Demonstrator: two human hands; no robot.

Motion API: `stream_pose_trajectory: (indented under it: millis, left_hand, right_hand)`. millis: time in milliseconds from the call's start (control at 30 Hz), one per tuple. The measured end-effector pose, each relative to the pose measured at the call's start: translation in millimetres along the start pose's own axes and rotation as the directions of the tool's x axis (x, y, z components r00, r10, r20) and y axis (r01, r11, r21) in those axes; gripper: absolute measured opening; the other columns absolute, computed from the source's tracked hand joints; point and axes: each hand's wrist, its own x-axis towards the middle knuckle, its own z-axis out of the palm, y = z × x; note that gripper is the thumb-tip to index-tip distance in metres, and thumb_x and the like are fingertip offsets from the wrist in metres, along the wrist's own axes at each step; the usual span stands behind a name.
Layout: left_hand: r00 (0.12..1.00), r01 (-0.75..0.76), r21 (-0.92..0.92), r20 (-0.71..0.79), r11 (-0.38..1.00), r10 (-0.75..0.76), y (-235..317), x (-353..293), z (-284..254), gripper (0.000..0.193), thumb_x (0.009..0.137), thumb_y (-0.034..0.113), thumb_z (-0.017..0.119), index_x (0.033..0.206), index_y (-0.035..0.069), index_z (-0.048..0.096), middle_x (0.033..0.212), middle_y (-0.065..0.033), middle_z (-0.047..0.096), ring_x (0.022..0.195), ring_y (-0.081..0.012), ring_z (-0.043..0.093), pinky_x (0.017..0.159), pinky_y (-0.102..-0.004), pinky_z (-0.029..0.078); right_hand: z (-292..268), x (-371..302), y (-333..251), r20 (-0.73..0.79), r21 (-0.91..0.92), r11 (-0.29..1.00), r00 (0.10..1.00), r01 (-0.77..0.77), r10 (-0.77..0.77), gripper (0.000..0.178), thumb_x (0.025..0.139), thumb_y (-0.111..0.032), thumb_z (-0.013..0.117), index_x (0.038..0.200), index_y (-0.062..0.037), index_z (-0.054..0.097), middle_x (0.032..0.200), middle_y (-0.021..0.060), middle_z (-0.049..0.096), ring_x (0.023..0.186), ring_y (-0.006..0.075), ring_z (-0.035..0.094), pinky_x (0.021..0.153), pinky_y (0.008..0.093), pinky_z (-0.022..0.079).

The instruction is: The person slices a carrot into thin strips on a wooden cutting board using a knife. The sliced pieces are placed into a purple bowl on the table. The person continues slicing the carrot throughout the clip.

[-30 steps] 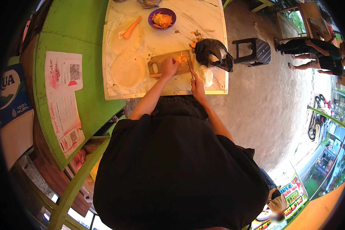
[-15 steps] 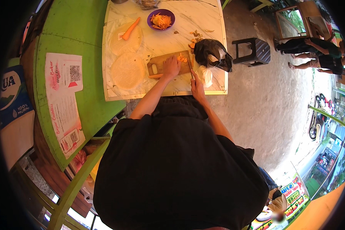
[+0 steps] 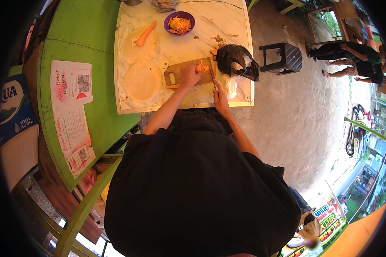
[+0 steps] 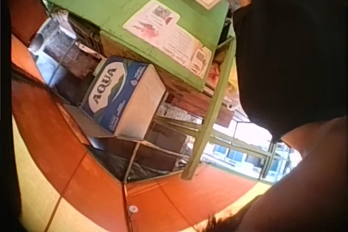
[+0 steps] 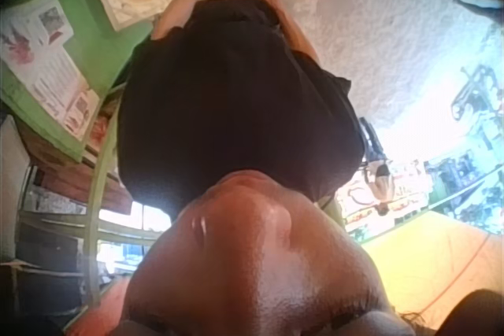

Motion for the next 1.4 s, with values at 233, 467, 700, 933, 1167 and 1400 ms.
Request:
stream_pose_trajectory:
  millis: [233, 467, 700, 933, 1167, 1400]
  left_hand:
    - [0.996, -0.073, 0.136, -0.038, 0.988, 0.079, -33.5, -0.1, -10.4, 0.026, 0.091, 0.014, 0.075, 0.111, -0.002, 0.073, 0.101, -0.0168, 0.07, 0.099, -0.0333, 0.068, 0.088, -0.0457, 0.053]
    - [0.98, -0.183, 0.205, -0.044, 0.962, 0.195, -26.6, 1.2, -5.8, 0.02, 0.093, 0.012, 0.07, 0.107, -0.002, 0.073, 0.103, -0.0171, 0.069, 0.1, -0.0358, 0.067, 0.089, -0.048, 0.052]
    - [0.965, -0.229, 0.335, -0.046, 0.914, 0.259, -33.9, 7.8, -5.3, 0.014, 0.091, 0.008, 0.065, 0.097, -0.004, 0.07, 0.101, -0.0192, 0.068, 0.099, -0.0378, 0.066, 0.085, -0.0502, 0.052]
    - [0.954, -0.283, 0.205, -0.036, 0.937, 0.296, -34.4, 5.4, -13.7, 0.01, 0.087, 0.002, 0.067, 0.094, -0.005, 0.069, 0.099, -0.0201, 0.066, 0.096, -0.0387, 0.065, 0.081, -0.0495, 0.053]
    - [0.917, -0.374, 0.342, 0.0, 0.862, 0.398, -45.3, -7.5, -17.6, 0.011, 0.089, 0.003, 0.067, 0.096, -0.005, 0.072, 0.096, -0.0191, 0.067, 0.097, -0.038, 0.065, 0.084, -0.0476, 0.053]
    - [0.885, -0.423, 0.36, -0.035, 0.832, 0.465, -46.2, -11.8, -25.2, 0.014, 0.09, 0.004, 0.067, 0.1, -0.006, 0.07, 0.096, -0.0194, 0.066, 0.097, -0.0376, 0.066, 0.084, -0.0462, 0.054]
  right_hand:
    - [0.7, 0.5, -0.7, -0.008, 0.001, 1.0, 1.0, 0.014, -0.014, 0.05, 0.109, -0.011, 0.049, 0.159, -0.0153, 0.046, 0.071, 0.0075, 0.048, 0.063, 0.0169, 0.043, 0.061, 0.0351, 0.039]
    - [0.8, -0.2, -3.2, -0.013, 0.025, 1.0, 1.0, 0.012, -0.012, 0.05, 0.109, -0.012, 0.049, 0.158, -0.0152, 0.046, 0.07, 0.0064, 0.047, 0.063, 0.0164, 0.042, 0.06, 0.0352, 0.039]
    - [-2.2, -3.5, -2.9, -0.032, 0.008, 1.0, 0.999, -0.007, 0.008, 0.049, 0.109, -0.014, 0.049, 0.159, -0.0176, 0.046, 0.067, 0.0068, 0.044, 0.06, 0.0162, 0.04, 0.058, 0.0365, 0.037]
    - [0.4, -0.5, 0.2, -0.038, 0.009, 0.999, 0.999, 0.033, -0.033, 0.049, 0.11, -0.014, 0.049, 0.159, -0.0165, 0.046, 0.068, 0.0084, 0.046, 0.061, 0.0187, 0.042, 0.06, 0.0373, 0.039]
    - [1.2, 0.4, -0.6, -0.035, 0.004, 0.999, 0.999, 0.04, -0.04, 0.05, 0.109, -0.012, 0.049, 0.159, -0.0153, 0.046, 0.068, 0.0095, 0.046, 0.061, 0.0189, 0.043, 0.06, 0.0376, 0.039]
    - [0.5, -0.8, -1.1, -0.037, 0.015, 0.999, 0.998, 0.052, -0.052, 0.05, 0.109, -0.013, 0.049, 0.159, -0.0153, 0.046, 0.068, 0.009, 0.046, 0.061, 0.0181, 0.043, 0.06, 0.0373, 0.039]
